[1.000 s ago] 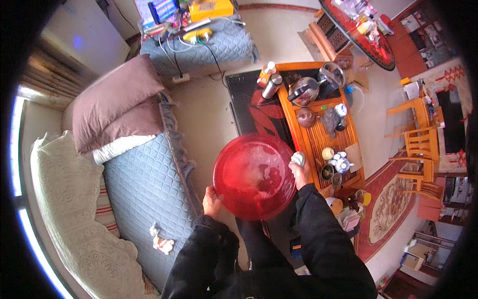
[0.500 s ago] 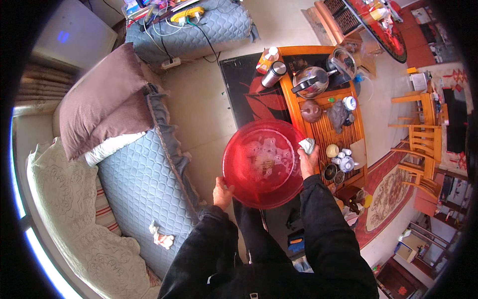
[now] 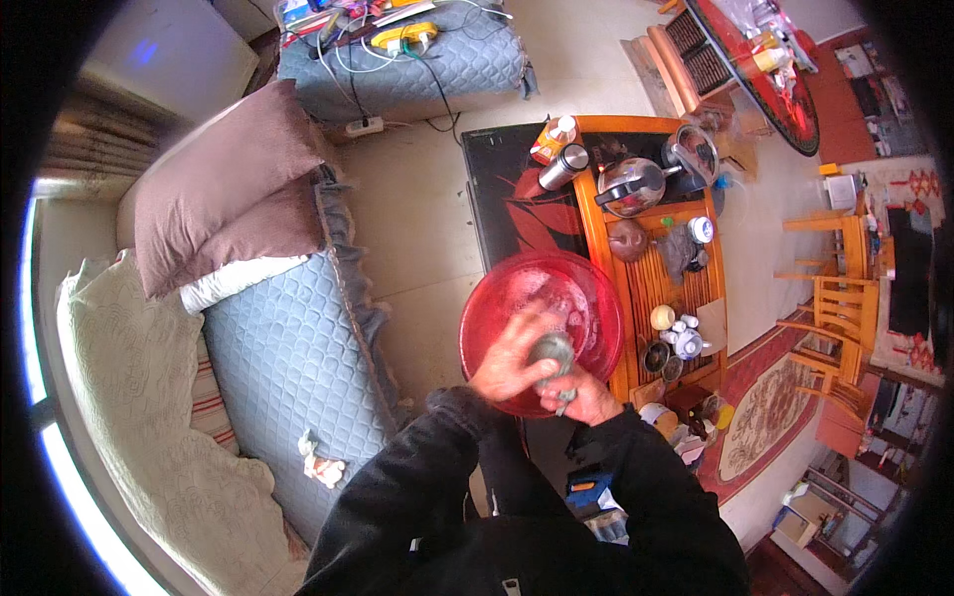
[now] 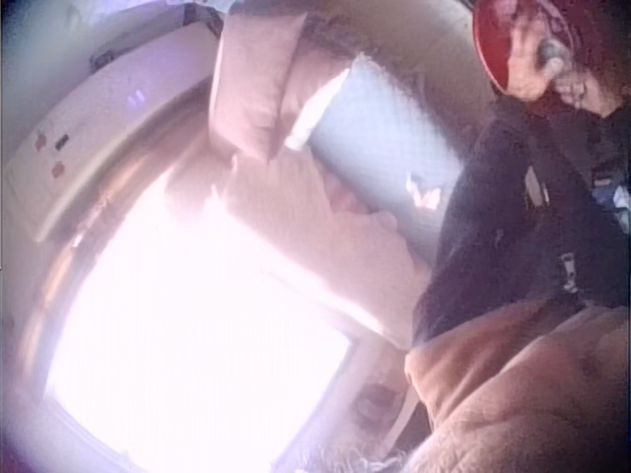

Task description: The person washes a cloth under running water in a sink, then carries a red basin into a living room. They wring the cloth and wipe a large window with metal bars using the damp cloth.

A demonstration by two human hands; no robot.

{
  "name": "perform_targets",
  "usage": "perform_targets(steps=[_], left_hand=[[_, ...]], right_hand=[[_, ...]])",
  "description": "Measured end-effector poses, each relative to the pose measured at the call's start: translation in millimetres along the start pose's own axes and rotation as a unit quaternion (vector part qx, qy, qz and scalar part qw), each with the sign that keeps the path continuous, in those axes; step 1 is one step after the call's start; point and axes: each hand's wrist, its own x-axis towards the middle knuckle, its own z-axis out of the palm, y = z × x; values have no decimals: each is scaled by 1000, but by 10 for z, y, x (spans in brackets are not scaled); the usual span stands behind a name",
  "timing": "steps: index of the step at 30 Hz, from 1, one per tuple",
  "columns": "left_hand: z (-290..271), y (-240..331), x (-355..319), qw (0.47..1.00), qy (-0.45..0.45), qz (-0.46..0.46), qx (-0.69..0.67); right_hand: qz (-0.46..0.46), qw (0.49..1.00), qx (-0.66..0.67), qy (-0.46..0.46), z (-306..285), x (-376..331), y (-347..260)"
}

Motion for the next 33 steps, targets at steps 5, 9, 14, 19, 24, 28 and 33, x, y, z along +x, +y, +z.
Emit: perform_targets(steps=[5,9,14,19,24,28,33], left_hand=[[-1,115,91,979,-189,-11,74],[207,-59,-64,963,-107,97,227],[614,-329,-59,980,-52,-54,184],[876,-381,-36,961,-77,-146,221],[1066,-295,-53,962,-58,-168,206],[973,-96,-341,986,34,-159,23],[279,347,-1012,895,155,-290,-302]], right_hand=[[65,994,-71,46,127,-45,190],[47,961,-255,91,81,33,150],[28,909,-405,94,-150,91,131],[-185,736,-641,116,-431,162,249],[-167,601,-750,218,-532,10,224],[-145,555,-748,335,-238,-104,182],[-265,638,-720,66,635,-147,522]])
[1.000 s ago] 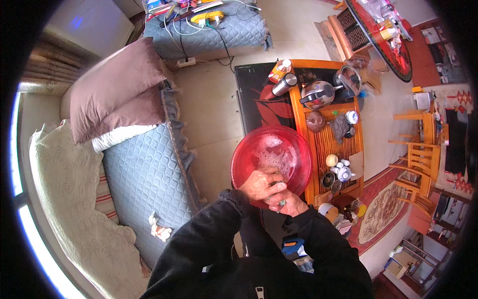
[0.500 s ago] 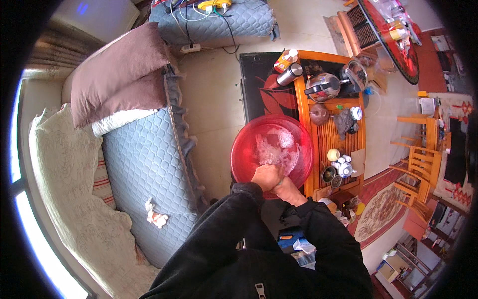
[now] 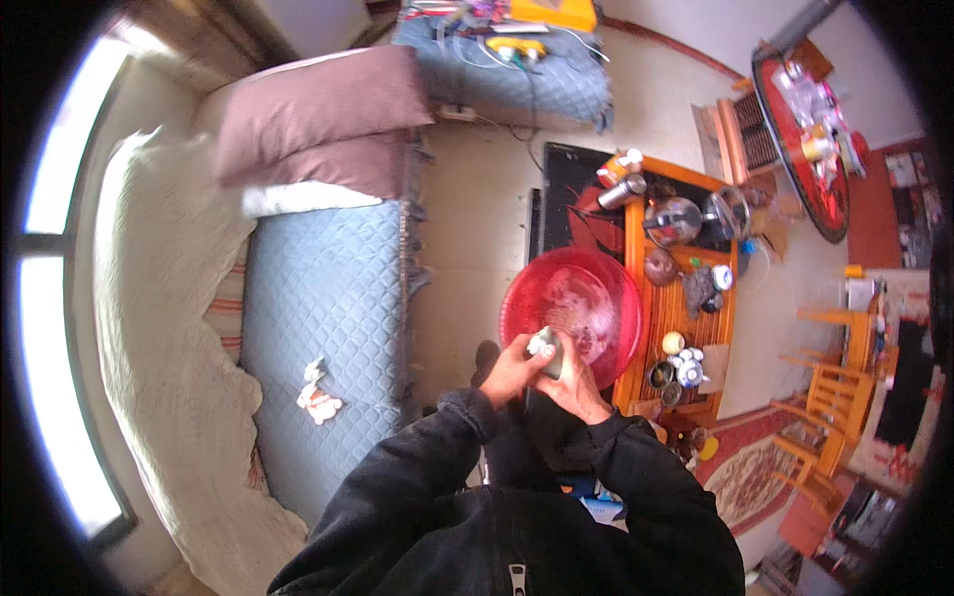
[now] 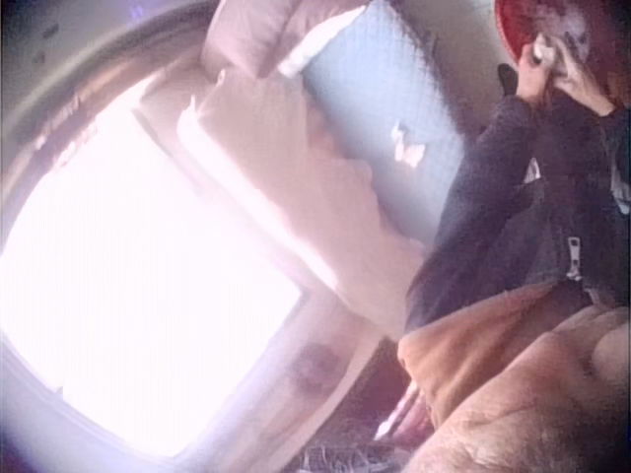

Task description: The person washes a cloth under running water in a sink, then carries a red basin into a living room. They wring the cloth and wipe a large window with metal bars using the damp cloth.

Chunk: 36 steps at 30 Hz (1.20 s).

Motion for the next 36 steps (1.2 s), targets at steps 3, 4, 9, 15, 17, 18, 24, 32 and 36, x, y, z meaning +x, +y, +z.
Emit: perform_targets(steps=[3,4,9,15,17,18,24,32,36], left_hand=[[-497,272,-609,984,47,54,-165],[-718,348,-850,979,40,42,-197],[-1684,381,-2276,971,183,138,-67],[-2442,-94,-3922,918,270,246,-152],[-2491,-202,-4221,830,277,358,-326],[-2490,-255,-4380,807,250,384,-373],[-2354,-331,-4805,782,421,388,-246],[-1996,-1251,-5170,786,551,167,-225],[-2016,-1648,-5288,548,636,284,-462]], right_hand=[[-36,976,204,-70,289,19,-645],[47,961,243,-120,323,84,-840],[-8,949,200,-244,790,77,-1814],[-24,885,265,-381,1743,-39,-2708],[53,781,397,-480,2142,-148,-2903],[95,721,445,-523,2315,-191,-2989],[-93,782,292,-543,3600,-624,-3365],[-14,677,25,-735,4153,-1049,-3085],[12,693,-36,-720,4228,-861,-3071]])
